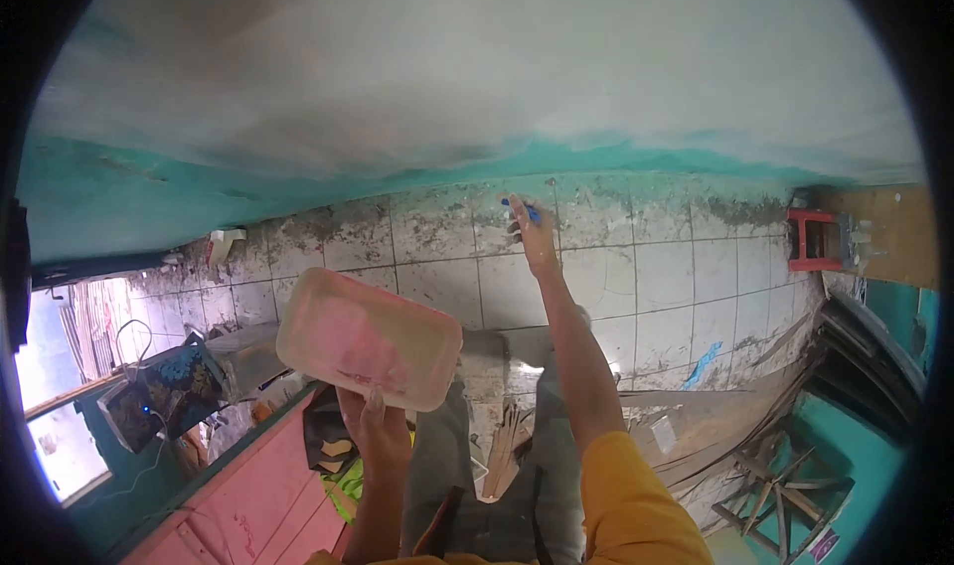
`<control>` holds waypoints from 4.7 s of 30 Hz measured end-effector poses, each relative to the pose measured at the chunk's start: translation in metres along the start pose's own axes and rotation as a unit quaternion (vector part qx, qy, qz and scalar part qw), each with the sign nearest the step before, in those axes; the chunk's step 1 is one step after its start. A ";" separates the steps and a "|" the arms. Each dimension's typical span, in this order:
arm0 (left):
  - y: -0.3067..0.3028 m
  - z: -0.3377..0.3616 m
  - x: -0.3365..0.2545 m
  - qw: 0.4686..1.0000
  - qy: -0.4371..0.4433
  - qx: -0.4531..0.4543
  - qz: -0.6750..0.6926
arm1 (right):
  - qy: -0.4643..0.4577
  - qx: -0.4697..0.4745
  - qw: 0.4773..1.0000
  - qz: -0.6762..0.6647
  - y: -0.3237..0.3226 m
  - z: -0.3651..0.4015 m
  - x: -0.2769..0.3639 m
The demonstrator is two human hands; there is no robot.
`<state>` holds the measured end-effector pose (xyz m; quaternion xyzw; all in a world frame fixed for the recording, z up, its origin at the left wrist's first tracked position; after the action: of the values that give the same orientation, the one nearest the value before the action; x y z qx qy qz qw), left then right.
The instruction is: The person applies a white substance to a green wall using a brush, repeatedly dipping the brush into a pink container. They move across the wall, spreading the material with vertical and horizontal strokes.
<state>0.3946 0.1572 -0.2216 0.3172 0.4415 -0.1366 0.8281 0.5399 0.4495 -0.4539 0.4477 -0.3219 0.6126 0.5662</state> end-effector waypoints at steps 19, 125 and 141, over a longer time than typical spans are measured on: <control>-0.074 -0.001 0.068 0.991 -0.035 -0.129 0.022 | 0.052 -0.011 0.996 0.071 0.000 -0.077 -0.132; -0.111 0.018 0.138 0.980 -0.011 -0.178 -0.086 | -0.010 -0.098 0.984 0.150 -0.042 -0.164 -0.191; -0.090 0.017 0.127 0.981 0.014 -0.152 -0.122 | -0.187 -0.052 0.978 -0.082 -0.030 -0.105 -0.088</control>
<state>0.4331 0.0845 -0.3545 0.1333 0.5043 -0.1634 0.8374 0.5466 0.5131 -0.5790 0.5492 -0.4156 0.4524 0.5666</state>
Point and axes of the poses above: each hand's wrist, its own z-axis away from the middle knuckle, its own y-axis out of the palm, x = y × z, the point moved 7 cm from there along -z, towards the middle knuckle, and after that the axes turned 6 degrees about -y, right-handed, at the moved point
